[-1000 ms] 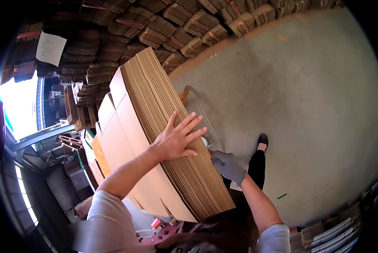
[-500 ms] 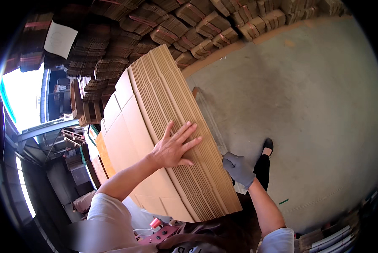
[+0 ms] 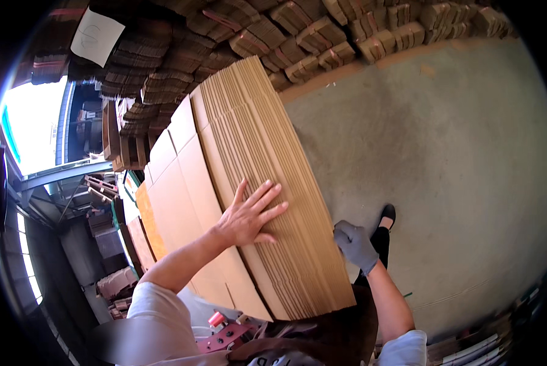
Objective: The person picks up a stack of green pear boxes and places them on a table. Then the person picks up a stack of flat cardboard sheets and places them on the same table, aligning them into a neat pile.
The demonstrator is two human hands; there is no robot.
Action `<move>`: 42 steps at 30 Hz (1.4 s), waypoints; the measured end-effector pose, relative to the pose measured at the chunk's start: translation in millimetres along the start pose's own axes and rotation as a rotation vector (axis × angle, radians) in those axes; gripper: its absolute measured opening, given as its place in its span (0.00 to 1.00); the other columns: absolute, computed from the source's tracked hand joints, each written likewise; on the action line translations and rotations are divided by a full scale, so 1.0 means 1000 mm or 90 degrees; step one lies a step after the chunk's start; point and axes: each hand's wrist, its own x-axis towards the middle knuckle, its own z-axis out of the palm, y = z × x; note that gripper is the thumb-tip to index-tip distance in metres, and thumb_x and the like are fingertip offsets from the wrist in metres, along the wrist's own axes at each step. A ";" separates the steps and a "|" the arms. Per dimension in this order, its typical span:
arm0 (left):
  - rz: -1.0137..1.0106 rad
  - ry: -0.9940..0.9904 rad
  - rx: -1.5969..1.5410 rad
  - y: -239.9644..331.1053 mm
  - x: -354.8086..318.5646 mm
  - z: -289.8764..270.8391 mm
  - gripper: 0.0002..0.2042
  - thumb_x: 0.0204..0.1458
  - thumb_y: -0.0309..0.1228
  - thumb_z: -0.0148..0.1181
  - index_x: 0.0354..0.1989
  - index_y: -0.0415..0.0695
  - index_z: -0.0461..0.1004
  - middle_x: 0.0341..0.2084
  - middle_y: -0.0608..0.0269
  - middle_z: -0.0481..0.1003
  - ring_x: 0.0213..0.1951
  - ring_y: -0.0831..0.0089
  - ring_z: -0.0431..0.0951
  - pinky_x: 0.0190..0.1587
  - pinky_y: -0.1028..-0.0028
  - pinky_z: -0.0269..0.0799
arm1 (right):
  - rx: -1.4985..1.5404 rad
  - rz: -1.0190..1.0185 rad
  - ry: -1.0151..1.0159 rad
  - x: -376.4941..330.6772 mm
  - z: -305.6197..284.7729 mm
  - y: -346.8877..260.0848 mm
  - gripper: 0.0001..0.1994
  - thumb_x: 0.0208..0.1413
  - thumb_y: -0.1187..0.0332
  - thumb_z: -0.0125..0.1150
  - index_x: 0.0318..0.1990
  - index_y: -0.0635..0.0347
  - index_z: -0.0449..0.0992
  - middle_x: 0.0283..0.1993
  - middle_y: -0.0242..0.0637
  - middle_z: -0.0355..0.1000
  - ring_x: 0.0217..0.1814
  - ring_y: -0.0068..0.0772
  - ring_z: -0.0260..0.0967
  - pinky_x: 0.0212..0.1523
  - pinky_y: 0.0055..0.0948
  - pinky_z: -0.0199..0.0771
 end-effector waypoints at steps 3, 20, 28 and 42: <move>-0.015 -0.027 0.003 -0.006 0.002 -0.001 0.50 0.45 0.73 0.54 0.76 0.62 0.54 0.77 0.54 0.48 0.78 0.55 0.47 0.72 0.32 0.35 | -0.011 -0.018 0.004 0.003 0.001 -0.014 0.05 0.62 0.74 0.56 0.33 0.65 0.71 0.21 0.37 0.63 0.21 0.22 0.58 0.25 0.28 0.62; 0.003 0.007 -0.007 -0.009 0.041 -0.005 0.48 0.49 0.71 0.51 0.76 0.59 0.54 0.77 0.51 0.47 0.78 0.54 0.46 0.72 0.32 0.37 | 0.006 -0.001 0.012 0.002 -0.007 -0.010 0.06 0.62 0.73 0.57 0.34 0.65 0.72 0.24 0.38 0.66 0.24 0.24 0.61 0.29 0.29 0.66; 0.047 0.011 -0.018 -0.003 0.072 -0.013 0.50 0.46 0.70 0.57 0.77 0.61 0.49 0.78 0.54 0.45 0.78 0.55 0.45 0.72 0.31 0.37 | -0.004 0.017 -0.014 0.001 -0.007 -0.013 0.05 0.62 0.73 0.56 0.34 0.64 0.72 0.24 0.39 0.66 0.24 0.26 0.62 0.29 0.30 0.66; 0.064 -0.046 -0.034 -0.001 0.097 -0.010 0.50 0.46 0.70 0.56 0.77 0.64 0.47 0.78 0.55 0.43 0.78 0.59 0.43 0.72 0.32 0.39 | -0.029 -0.006 -0.018 0.000 -0.006 -0.001 0.06 0.62 0.69 0.59 0.35 0.62 0.74 0.25 0.41 0.69 0.26 0.34 0.68 0.32 0.34 0.70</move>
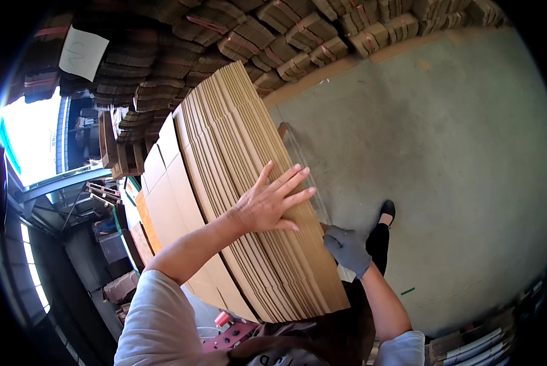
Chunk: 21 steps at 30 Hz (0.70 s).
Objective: The person picks up a stack of green pear boxes and places them on a table. Then the person picks up a stack of flat cardboard sheets and places them on the same table, aligning them into a neat pile.
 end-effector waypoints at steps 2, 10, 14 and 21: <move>-0.007 0.009 -0.009 -0.004 0.001 -0.004 0.53 0.43 0.72 0.57 0.78 0.64 0.47 0.78 0.55 0.45 0.78 0.57 0.44 0.72 0.31 0.37 | 0.013 -0.007 0.005 0.003 0.004 0.010 0.06 0.62 0.69 0.60 0.36 0.61 0.75 0.26 0.41 0.71 0.27 0.33 0.69 0.32 0.33 0.70; 0.004 0.044 0.018 -0.015 -0.013 0.005 0.54 0.42 0.76 0.51 0.78 0.67 0.44 0.78 0.57 0.44 0.78 0.59 0.44 0.73 0.31 0.30 | 0.003 0.021 0.004 0.000 0.000 0.000 0.05 0.61 0.74 0.56 0.32 0.65 0.73 0.23 0.34 0.66 0.24 0.24 0.62 0.28 0.29 0.65; 0.068 0.159 0.014 0.000 -0.002 0.004 0.54 0.44 0.77 0.47 0.79 0.68 0.40 0.79 0.60 0.40 0.79 0.61 0.42 0.74 0.34 0.32 | 0.013 0.016 -0.005 0.000 0.006 0.006 0.05 0.62 0.69 0.58 0.37 0.62 0.76 0.30 0.43 0.72 0.29 0.36 0.69 0.33 0.35 0.71; -0.006 0.042 0.001 0.001 -0.007 0.009 0.54 0.44 0.76 0.50 0.79 0.68 0.40 0.79 0.60 0.40 0.79 0.60 0.43 0.74 0.34 0.34 | 0.024 0.021 -0.029 0.001 0.007 0.000 0.04 0.62 0.70 0.57 0.37 0.61 0.74 0.30 0.42 0.70 0.30 0.36 0.67 0.34 0.34 0.69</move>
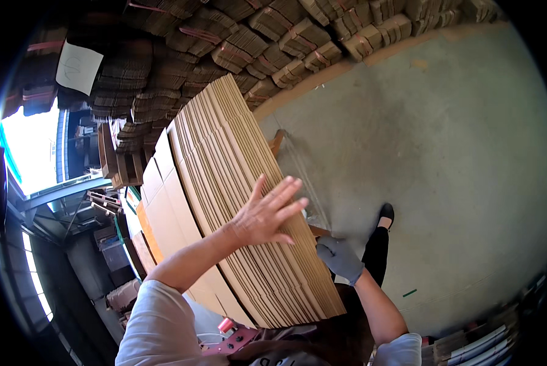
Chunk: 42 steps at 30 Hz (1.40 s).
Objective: The person picks up a stack of green pear boxes and places them on a table. Then the person picks up a stack of flat cardboard sheets and places them on the same table, aligning them into a neat pile.
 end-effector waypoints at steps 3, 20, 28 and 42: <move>0.130 0.103 -0.023 0.028 0.051 -0.032 0.51 0.47 0.73 0.53 0.78 0.67 0.42 0.79 0.59 0.41 0.78 0.60 0.43 0.72 0.32 0.39 | 0.024 -0.002 0.018 -0.004 0.005 0.002 0.04 0.62 0.71 0.57 0.37 0.62 0.73 0.29 0.41 0.66 0.29 0.35 0.63 0.33 0.34 0.67; 0.125 0.030 -0.016 0.005 0.052 0.007 0.54 0.41 0.71 0.58 0.77 0.66 0.47 0.78 0.58 0.44 0.78 0.61 0.47 0.71 0.31 0.41 | -0.011 -0.082 0.040 0.003 0.016 0.009 0.06 0.63 0.68 0.57 0.38 0.62 0.74 0.32 0.45 0.72 0.32 0.46 0.72 0.35 0.41 0.71; 0.068 0.161 -0.118 0.006 0.061 -0.007 0.35 0.59 0.55 0.57 0.72 0.49 0.62 0.74 0.53 0.57 0.76 0.56 0.54 0.73 0.39 0.37 | 0.142 -0.073 -0.027 0.006 -0.002 0.015 0.08 0.67 0.66 0.56 0.42 0.62 0.76 0.35 0.43 0.73 0.34 0.42 0.68 0.38 0.37 0.71; 0.140 0.209 -0.109 0.020 0.000 -0.013 0.13 0.40 0.28 0.74 0.36 0.46 0.80 0.40 0.66 0.75 0.45 0.64 0.76 0.51 0.62 0.72 | 0.128 -0.004 -0.008 0.002 -0.002 -0.018 0.17 0.67 0.58 0.55 0.50 0.65 0.76 0.40 0.48 0.79 0.39 0.42 0.76 0.45 0.37 0.75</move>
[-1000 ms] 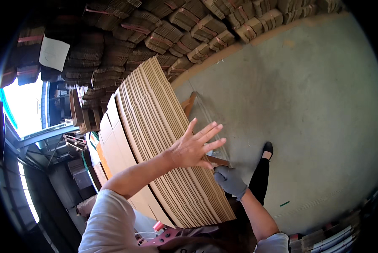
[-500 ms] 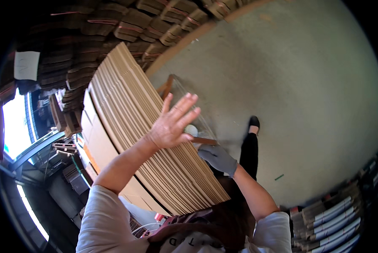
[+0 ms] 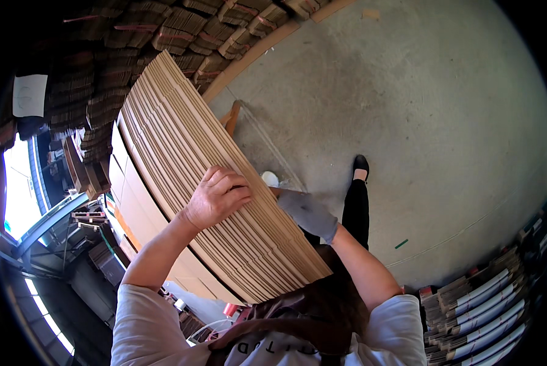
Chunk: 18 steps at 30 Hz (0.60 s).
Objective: The person picks up a stack of green pear boxes and places them on a table. Then the person picks up a stack of flat cardboard sheets and places them on the same table, aligning them into a neat pile.
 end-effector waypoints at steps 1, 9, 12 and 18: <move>-0.005 -0.003 -0.002 0.000 -0.005 0.000 0.13 0.40 0.28 0.75 0.36 0.46 0.80 0.39 0.66 0.75 0.45 0.64 0.76 0.51 0.62 0.72 | -0.068 0.051 0.006 0.002 0.004 -0.018 0.18 0.67 0.57 0.56 0.52 0.65 0.76 0.41 0.49 0.79 0.41 0.43 0.78 0.46 0.37 0.75; 0.038 -0.014 -0.022 -0.009 -0.019 -0.002 0.15 0.40 0.29 0.75 0.38 0.46 0.80 0.40 0.66 0.75 0.47 0.64 0.77 0.56 0.59 0.73 | -0.064 0.086 0.056 0.012 0.023 -0.017 0.23 0.63 0.53 0.63 0.51 0.66 0.77 0.38 0.50 0.80 0.38 0.41 0.79 0.42 0.36 0.76; 0.038 -0.002 -0.007 -0.009 -0.029 0.002 0.16 0.41 0.30 0.75 0.40 0.46 0.81 0.42 0.66 0.76 0.48 0.65 0.78 0.59 0.57 0.73 | -0.081 0.113 0.051 0.013 0.023 -0.022 0.22 0.63 0.53 0.63 0.49 0.67 0.77 0.37 0.49 0.80 0.37 0.38 0.79 0.41 0.35 0.76; 0.041 0.008 0.005 -0.008 -0.038 0.005 0.17 0.41 0.30 0.75 0.43 0.46 0.81 0.44 0.65 0.77 0.50 0.66 0.78 0.61 0.57 0.73 | -0.074 0.105 0.053 0.011 0.024 -0.025 0.22 0.64 0.54 0.63 0.50 0.67 0.77 0.37 0.48 0.80 0.36 0.34 0.78 0.40 0.33 0.76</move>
